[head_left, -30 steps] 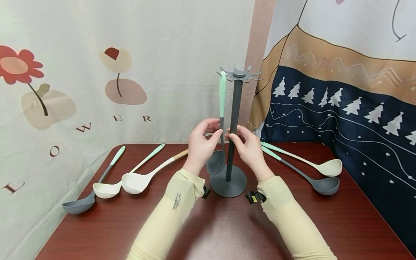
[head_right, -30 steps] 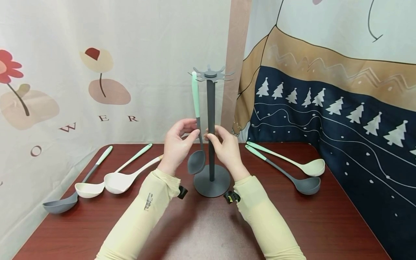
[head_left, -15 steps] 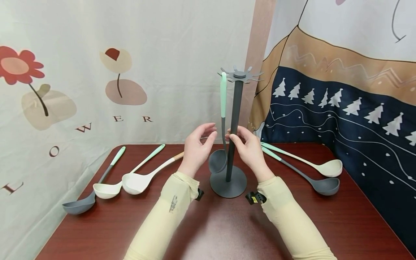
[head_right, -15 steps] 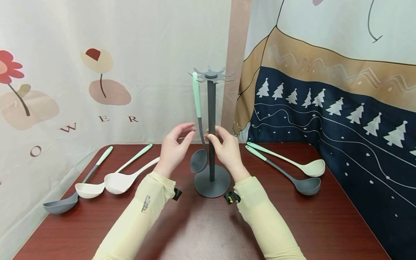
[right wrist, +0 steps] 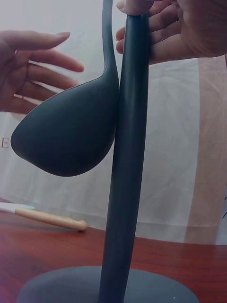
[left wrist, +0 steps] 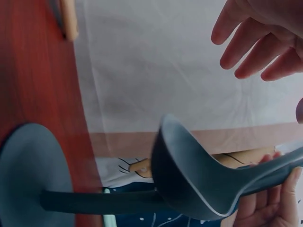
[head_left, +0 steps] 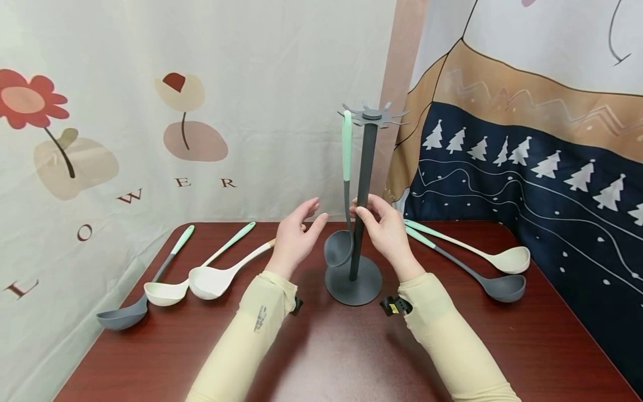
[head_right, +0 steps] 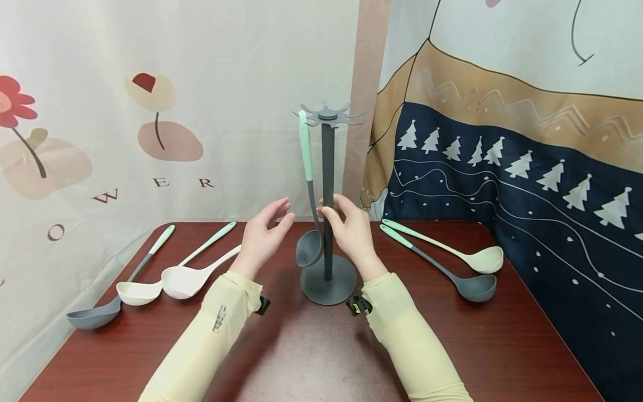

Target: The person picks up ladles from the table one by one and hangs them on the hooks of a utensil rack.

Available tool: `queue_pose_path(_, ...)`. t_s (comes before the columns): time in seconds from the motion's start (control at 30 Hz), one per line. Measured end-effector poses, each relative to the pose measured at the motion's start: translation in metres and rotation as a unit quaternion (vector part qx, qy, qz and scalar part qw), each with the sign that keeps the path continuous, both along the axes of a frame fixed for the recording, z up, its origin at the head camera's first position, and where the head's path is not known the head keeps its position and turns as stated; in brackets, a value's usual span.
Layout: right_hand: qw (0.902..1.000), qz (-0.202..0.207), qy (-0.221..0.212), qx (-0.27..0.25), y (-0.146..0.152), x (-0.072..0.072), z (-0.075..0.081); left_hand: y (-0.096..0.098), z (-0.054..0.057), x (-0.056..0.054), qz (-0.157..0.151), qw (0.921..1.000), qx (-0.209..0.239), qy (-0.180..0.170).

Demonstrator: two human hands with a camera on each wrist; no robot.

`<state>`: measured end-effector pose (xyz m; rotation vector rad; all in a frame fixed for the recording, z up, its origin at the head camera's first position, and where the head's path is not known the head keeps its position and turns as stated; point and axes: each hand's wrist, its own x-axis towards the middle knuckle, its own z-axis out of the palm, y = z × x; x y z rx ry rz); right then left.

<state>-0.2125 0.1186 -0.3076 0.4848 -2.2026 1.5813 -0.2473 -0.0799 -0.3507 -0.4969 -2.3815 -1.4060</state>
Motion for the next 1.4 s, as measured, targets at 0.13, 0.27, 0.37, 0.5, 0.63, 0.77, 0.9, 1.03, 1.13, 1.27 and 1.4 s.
queue_pose_path(0.13,1.0,0.001,0.001,-0.002,0.001,-0.001,-0.001,-0.003,-0.005,-0.001,0.007,0.9997,-0.014,-0.017)
queue_pose_path(0.27,1.0,0.001,0.004,-0.001,0.001,0.0,0.0,-0.005,-0.011,0.0,0.011,0.9987,-0.029,-0.04)
queue_pose_path(0.37,1.0,0.0,0.003,-0.002,0.001,0.001,0.001,-0.008,-0.015,-0.001,0.014,0.9975,-0.045,-0.054)
queue_pose_path(0.5,1.0,0.0,-0.001,-0.002,0.0,0.0,0.001,-0.012,-0.02,-0.003,0.026,0.9956,-0.064,-0.063)
queue_pose_path(0.63,1.0,0.001,-0.005,-0.003,0.002,-0.008,-0.007,-0.018,-0.023,-0.005,0.034,0.9945,-0.079,-0.06)
queue_pose_path(0.77,0.9999,-0.002,-0.008,-0.008,0.006,-0.023,-0.022,-0.024,-0.028,-0.009,0.037,0.9931,-0.094,-0.059)
queue_pose_path(0.9,0.9999,0.003,-0.006,-0.014,0.009,-0.028,-0.029,-0.03,-0.033,-0.013,0.049,0.991,-0.108,-0.061)
queue_pose_path(1.03,0.9999,0.007,0.004,-0.014,0.009,-0.028,-0.029,-0.038,-0.038,-0.017,0.064,0.9875,-0.129,-0.064)
queue_pose_path(1.13,0.9998,0.009,0.009,-0.013,0.009,-0.027,-0.029,-0.043,-0.042,-0.019,0.073,0.9837,-0.149,-0.069)
queue_pose_path(1.27,0.9998,0.009,0.005,-0.014,0.009,-0.027,-0.029,-0.049,-0.044,-0.021,0.079,0.9769,-0.182,-0.081)
queue_pose_path(1.4,0.9999,0.005,-0.001,-0.016,0.009,-0.027,-0.029,-0.056,-0.048,-0.026,0.084,0.9699,-0.211,-0.089)
